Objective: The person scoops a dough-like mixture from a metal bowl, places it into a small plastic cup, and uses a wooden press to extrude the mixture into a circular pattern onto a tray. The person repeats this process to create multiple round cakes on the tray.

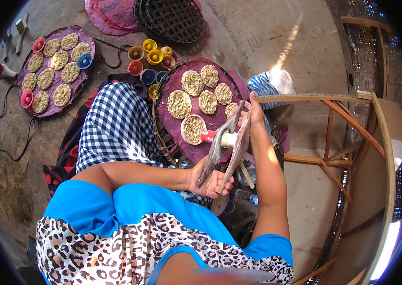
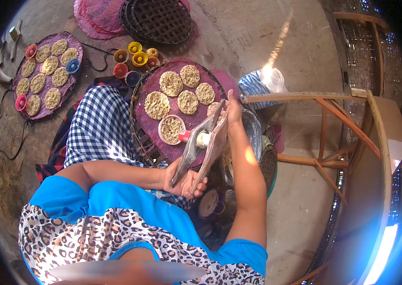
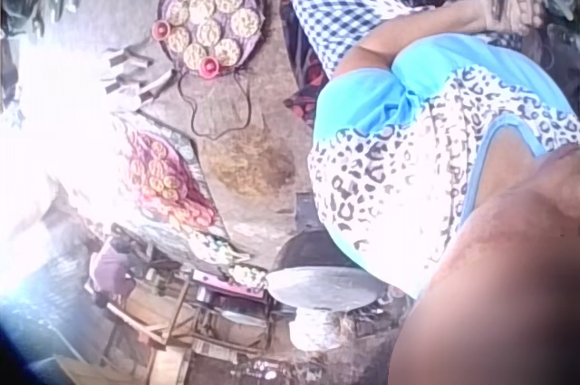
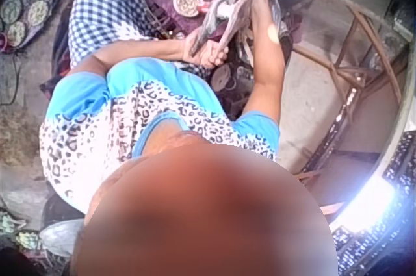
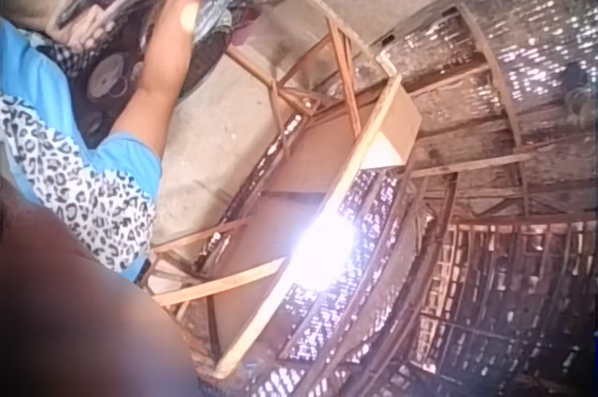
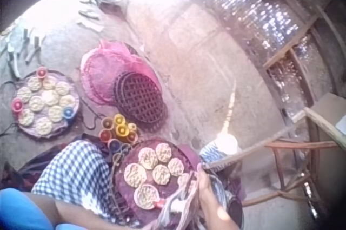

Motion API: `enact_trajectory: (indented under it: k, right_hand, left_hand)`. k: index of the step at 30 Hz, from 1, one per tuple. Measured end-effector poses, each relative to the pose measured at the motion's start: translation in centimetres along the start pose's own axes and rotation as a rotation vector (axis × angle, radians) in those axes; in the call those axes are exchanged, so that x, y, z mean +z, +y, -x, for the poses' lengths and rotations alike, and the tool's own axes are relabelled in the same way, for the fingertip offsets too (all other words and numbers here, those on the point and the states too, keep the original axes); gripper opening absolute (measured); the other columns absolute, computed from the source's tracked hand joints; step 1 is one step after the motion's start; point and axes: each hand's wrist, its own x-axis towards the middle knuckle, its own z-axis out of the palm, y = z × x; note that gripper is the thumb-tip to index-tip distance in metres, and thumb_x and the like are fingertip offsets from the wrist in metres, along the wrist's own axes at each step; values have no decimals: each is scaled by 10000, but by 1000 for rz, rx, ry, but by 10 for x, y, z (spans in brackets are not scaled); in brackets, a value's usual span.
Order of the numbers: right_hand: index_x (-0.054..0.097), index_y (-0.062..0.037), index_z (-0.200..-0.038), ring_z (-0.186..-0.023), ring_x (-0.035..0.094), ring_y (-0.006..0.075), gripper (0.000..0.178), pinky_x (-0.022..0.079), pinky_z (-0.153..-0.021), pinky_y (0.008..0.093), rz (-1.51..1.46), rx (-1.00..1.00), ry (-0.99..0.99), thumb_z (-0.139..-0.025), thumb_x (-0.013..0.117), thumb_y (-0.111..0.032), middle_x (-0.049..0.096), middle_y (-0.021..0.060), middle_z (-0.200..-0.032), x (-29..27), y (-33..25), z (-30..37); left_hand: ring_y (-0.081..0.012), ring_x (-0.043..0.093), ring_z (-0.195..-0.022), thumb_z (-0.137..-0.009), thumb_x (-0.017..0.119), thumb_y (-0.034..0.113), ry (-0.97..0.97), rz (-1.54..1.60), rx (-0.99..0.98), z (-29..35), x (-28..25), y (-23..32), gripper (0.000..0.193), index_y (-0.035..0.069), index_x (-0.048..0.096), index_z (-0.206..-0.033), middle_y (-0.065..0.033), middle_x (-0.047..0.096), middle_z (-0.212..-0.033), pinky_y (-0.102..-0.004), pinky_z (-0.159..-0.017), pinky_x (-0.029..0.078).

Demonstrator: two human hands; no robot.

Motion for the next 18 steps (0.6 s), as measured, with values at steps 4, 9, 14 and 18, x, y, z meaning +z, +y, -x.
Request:
enact_trajectory:
  k: [4,9,14,18]
  right_hand:
    - [407,-66,-1025,-712,570,349,726,498,-651,461,-29,10,-41,-680,585,-680,518,234,-863,10,8,10]
    - [381,-66,-1111,-707,569,332,787,497,-647,447,-56,-80,-46,-685,549,-707,510,233,-871,25,-1,9]
    - [372,-65,-1120,-699,573,325,775,494,-627,441,-17,-80,-35,-701,541,-696,528,199,-814,36,-5,15]
    - [333,-46,-1169,-703,582,312,818,502,-648,439,-121,-155,-127,-721,489,-712,535,207,-835,29,-4,29]
  left_hand:
    - [-301,511,-844,-707,311,769,74,19,26,5,6,-15,887,-34,539,-1008,-142,548,-893,-320,-632,395]
    - [-305,626,-748,-673,178,834,296,-179,84,10,8,-4,988,-27,583,-940,-140,626,-854,-288,-516,401]
    - [-337,578,-785,-720,216,774,231,-132,81,11,9,0,929,-56,575,-936,-171,596,-837,-345,-685,446]
    - [-301,552,-776,-740,234,763,276,-205,124,9,14,-13,892,-35,576,-947,-170,574,-826,-342,-714,421]
